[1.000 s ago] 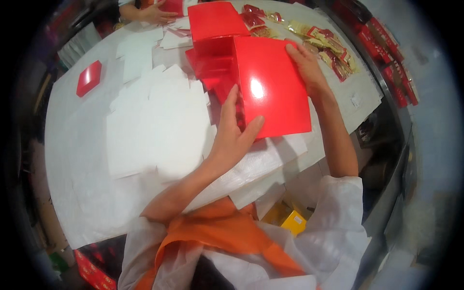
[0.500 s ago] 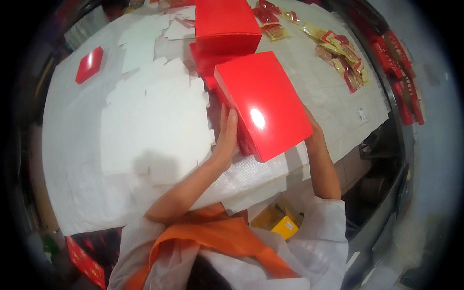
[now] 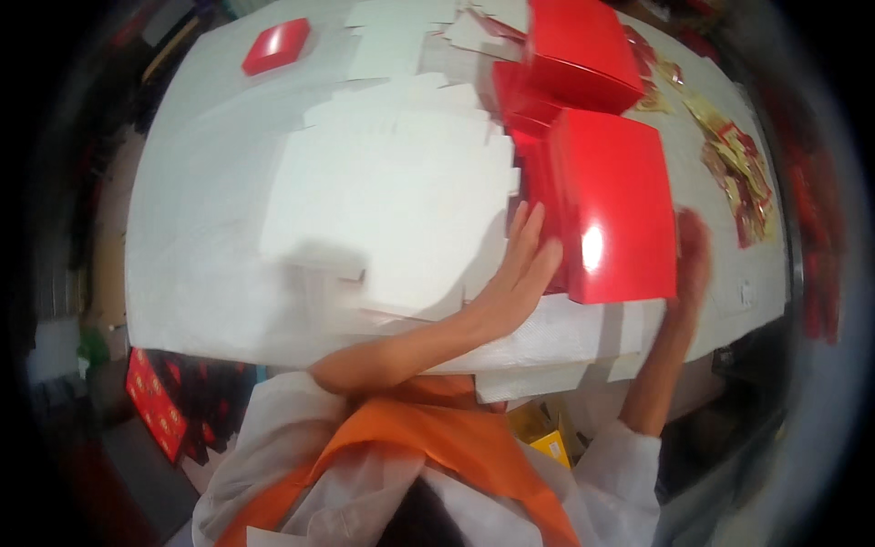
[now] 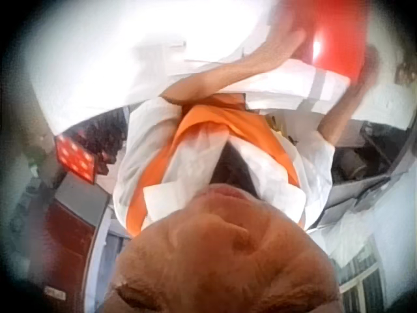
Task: The person assembles small red boxes by folding white cardboard pieces and inserting them into red plastic shells. They repeatedly pick up a white piece, fold it, and place it into a red shell, then stack the finished units on the table.
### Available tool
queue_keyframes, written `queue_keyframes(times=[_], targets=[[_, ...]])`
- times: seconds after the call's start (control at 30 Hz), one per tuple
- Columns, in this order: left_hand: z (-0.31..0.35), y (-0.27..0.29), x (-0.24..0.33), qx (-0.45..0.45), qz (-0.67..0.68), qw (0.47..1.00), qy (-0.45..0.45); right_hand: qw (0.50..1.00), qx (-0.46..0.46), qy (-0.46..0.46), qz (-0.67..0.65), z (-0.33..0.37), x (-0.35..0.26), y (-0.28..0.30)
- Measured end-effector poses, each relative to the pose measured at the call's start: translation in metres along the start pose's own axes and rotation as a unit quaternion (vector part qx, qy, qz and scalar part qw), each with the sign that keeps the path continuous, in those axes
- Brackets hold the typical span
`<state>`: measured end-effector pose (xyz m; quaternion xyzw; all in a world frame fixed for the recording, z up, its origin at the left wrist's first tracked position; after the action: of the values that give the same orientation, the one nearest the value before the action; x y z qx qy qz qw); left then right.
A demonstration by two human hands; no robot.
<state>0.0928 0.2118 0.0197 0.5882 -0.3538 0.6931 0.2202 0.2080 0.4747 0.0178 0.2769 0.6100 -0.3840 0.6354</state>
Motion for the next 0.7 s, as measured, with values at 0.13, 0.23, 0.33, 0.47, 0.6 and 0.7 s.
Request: queue_keyframes(times=[0.13,0.23,0.33,0.47,0.6,0.7], targets=[[0.043,0.129,0.036,0.106,-0.298,0.902,-0.294,0.931,0.096,0.299,-0.184,0.112,-0.067,0.022],[0.055,0.246,0.035,0.302,-0.580,0.729,-0.201,0.896,-0.134,0.267,-0.330,0.178,-0.051,-0.072],[0.069,0.311,0.023,0.347,-0.457,0.818,-0.029,0.874,-0.226,0.322,0.284,0.180,-0.001,-0.175],[0.080,0.299,0.014,0.352,-0.352,0.867,0.020,0.660,-0.362,0.355,0.555,0.158,0.062,-0.259],[0.111,0.280,0.001,0.369,-0.403,0.837,-0.015,0.561,-0.378,0.384,0.629,0.158,0.080,-0.271],[0.113,0.271,-0.001,0.390,-0.426,0.816,-0.015,0.558,-0.379,0.381,0.632,0.160,0.080,-0.274]])
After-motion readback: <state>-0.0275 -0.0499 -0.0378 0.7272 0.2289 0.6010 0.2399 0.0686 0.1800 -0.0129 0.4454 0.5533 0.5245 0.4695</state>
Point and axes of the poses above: each hand's wrist, its own z-axis away from the middle knuckle, its own y-axis out of the back of the hand, x = y × z, the point moved 2 cm from there along -z, towards the middle knuckle, and after that the axes turned 7 degrees about z, right-handed, at the moved point
